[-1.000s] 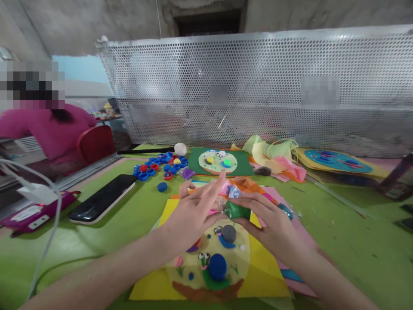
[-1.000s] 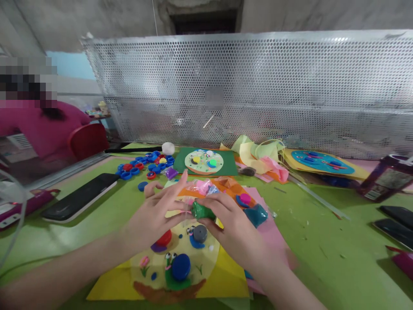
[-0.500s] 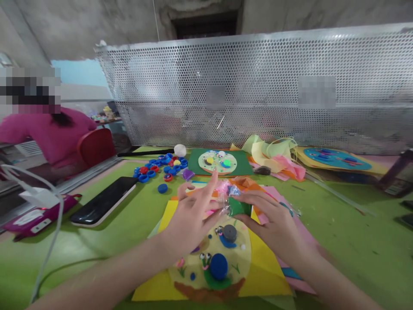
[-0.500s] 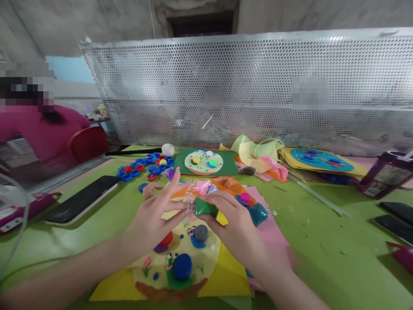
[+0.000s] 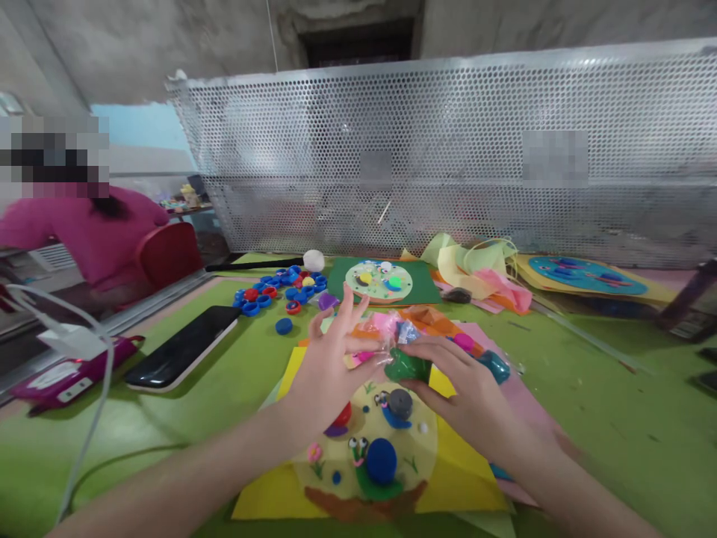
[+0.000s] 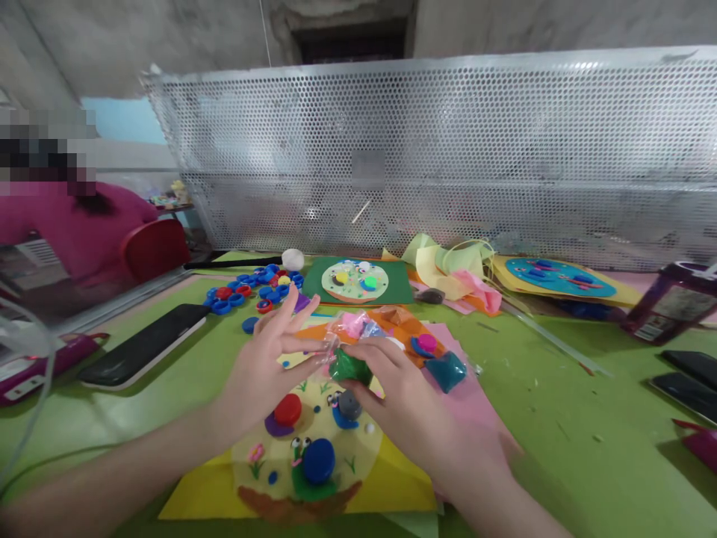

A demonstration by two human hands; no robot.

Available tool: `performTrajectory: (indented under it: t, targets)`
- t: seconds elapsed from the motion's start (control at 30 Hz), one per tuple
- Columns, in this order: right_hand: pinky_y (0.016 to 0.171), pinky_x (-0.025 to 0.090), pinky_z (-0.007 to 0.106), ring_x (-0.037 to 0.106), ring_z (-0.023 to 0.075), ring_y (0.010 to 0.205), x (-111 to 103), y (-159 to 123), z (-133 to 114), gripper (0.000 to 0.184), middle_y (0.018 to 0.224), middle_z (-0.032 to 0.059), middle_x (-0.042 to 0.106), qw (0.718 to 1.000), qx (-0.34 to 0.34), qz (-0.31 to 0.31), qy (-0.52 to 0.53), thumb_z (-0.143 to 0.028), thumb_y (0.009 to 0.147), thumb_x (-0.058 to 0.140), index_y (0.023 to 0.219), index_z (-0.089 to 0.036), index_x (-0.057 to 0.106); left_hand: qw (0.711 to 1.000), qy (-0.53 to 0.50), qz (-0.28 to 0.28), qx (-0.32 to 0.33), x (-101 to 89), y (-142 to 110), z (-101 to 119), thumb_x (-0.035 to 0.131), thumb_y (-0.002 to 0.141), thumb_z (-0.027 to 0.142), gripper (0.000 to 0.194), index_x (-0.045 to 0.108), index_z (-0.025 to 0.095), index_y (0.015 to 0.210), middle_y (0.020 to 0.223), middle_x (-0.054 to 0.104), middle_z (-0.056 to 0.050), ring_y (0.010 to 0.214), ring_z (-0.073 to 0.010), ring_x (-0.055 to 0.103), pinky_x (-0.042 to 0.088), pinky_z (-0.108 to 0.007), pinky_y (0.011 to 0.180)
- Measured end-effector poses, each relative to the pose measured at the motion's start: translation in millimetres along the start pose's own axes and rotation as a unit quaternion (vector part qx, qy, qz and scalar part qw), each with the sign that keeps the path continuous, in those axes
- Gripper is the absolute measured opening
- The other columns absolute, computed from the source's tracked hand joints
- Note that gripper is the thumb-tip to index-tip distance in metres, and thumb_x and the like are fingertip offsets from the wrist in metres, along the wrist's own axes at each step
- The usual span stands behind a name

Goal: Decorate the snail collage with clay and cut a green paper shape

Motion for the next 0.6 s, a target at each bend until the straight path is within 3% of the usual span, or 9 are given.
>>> performTrajectory:
  t: [0.13, 0.27, 0.6]
  targets:
    - [0.084, 0.052, 0.037, 0.059, 0.0198, 0.099, 0.4, -2.0, -2.5, 0.028, 0.107, 0.0058, 0.062, 0.999, -0.022, -0.025, -0.007, -0.019, 0.080, 0.057, 0.108, -0.022, 0.054, 0.998, -0.053, -0.011, -0.027, 0.8, 1.1, 0.8, 0.065, 0.076, 0.027, 0.090, 0.004, 0.023, 0.142, 0.083, 0.073, 0.001, 0.126, -0.0222, 0.039, 0.021, -0.052, 0.105]
    - [0.085, 0.052, 0.038, 0.058, 0.0201, 0.102, -1.2, -4.3, -1.5, 0.028, 0.110, 0.0050, 0.060, 1.000, -0.011, -0.016, -0.004, -0.023, 0.083, 0.054, 0.111, -0.025, 0.052, 0.997, -0.060, 0.015, -0.035, -1.0, 1.2, 2.4, 0.065, 0.076, 0.030, 0.086, 0.010, 0.023, 0.142, 0.074, 0.072, 0.002, 0.121, -0.0236, 0.046, 0.024, -0.051, 0.103]
    - [0.084, 0.053, 0.034, 0.059, 0.0181, 0.098, -4.5, -2.5, -7.5, 0.024, 0.106, 0.0057, 0.061, 0.999, -0.038, -0.001, 0.026, -0.023, 0.084, 0.054, 0.108, -0.023, 0.054, 0.999, 0.010, 0.047, 0.017, 1.3, -3.8, 1.3, 0.060, 0.080, 0.032, 0.084, 0.005, 0.025, 0.143, 0.070, 0.070, 0.002, 0.099, -0.0264, 0.057, 0.028, -0.052, 0.093]
Point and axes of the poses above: each hand's wrist, its own y-axis towards the middle knuckle, its own x-axis out of the palm, z = x × y, the point moved 3 cm from there along y, towards the middle knuckle
